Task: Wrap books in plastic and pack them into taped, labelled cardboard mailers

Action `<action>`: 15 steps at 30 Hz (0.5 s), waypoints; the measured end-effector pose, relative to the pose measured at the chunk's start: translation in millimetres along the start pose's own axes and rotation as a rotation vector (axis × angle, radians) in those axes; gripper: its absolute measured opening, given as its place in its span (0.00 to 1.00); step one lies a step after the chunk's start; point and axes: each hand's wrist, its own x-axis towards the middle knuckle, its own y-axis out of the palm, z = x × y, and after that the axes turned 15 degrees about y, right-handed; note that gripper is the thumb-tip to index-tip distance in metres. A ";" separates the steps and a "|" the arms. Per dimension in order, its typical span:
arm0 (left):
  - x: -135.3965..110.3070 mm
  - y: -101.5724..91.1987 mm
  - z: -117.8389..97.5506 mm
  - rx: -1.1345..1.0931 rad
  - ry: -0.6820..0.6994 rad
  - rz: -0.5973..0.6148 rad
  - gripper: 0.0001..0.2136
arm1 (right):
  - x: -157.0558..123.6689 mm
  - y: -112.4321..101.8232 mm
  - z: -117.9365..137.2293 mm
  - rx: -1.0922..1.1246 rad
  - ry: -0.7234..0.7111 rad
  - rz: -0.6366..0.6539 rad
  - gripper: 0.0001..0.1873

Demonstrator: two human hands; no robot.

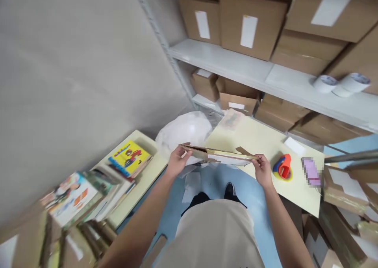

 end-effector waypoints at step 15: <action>90.2 168.8 25.1 -0.158 -0.207 0.645 0.25 | 24.4 -14.4 -15.7 0.169 -0.008 -0.408 0.17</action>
